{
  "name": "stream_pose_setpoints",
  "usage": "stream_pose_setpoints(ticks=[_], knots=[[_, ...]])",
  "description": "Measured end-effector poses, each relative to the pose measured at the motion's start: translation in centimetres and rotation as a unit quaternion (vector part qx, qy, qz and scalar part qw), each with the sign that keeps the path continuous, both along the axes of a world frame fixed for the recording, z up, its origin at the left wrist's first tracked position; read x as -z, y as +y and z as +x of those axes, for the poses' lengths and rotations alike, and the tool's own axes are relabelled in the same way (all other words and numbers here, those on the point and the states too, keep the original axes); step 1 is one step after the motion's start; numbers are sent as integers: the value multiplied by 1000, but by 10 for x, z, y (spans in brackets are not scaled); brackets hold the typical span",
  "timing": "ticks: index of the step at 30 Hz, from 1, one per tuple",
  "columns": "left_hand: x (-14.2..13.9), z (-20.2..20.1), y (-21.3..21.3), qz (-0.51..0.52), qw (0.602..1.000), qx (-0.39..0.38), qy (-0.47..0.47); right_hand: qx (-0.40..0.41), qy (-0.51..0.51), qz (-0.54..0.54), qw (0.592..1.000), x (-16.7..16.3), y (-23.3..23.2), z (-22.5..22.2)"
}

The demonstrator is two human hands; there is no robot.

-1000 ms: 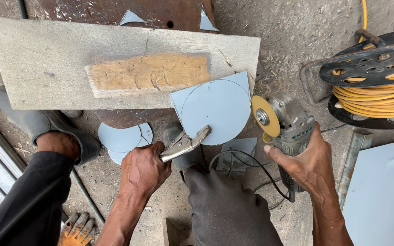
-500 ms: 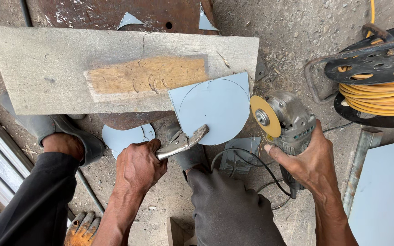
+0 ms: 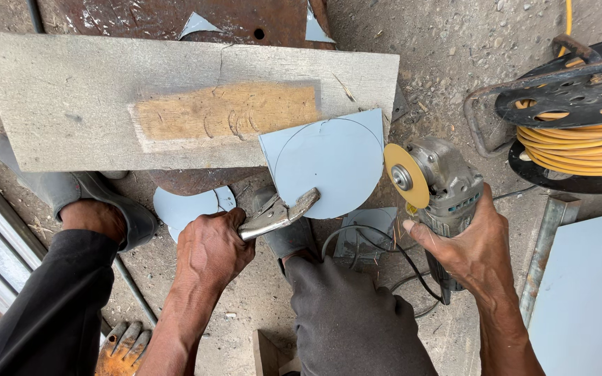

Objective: The person uses an angle grinder to cut a circular shape from a light blue metal sheet. The sheet is held with locking pliers on a concrete block. Sparks are visible during cutting. The person repositions the sheet several times to complete the cut.

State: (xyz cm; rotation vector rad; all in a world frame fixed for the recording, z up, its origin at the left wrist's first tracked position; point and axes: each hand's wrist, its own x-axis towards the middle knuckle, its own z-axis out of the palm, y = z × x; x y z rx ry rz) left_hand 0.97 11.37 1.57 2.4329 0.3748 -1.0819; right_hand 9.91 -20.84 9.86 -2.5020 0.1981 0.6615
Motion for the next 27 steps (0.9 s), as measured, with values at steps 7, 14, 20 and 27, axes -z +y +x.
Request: stream_pose_setpoints(ticks=[7,14,20,27], knots=[[0,0,1,2,1000,7,-7,-10,7,-24,1000,-3,-1,3],[2,0,1,7,1000,13,-11,8,40,-62,997,-6,0,7],[2,-1,2,7,999,19,-29,-14,19,-22,999,-5,-2,10],[1,0,2,-4,1000,8,-20,-32,10,-7,999,-4,-3,8]])
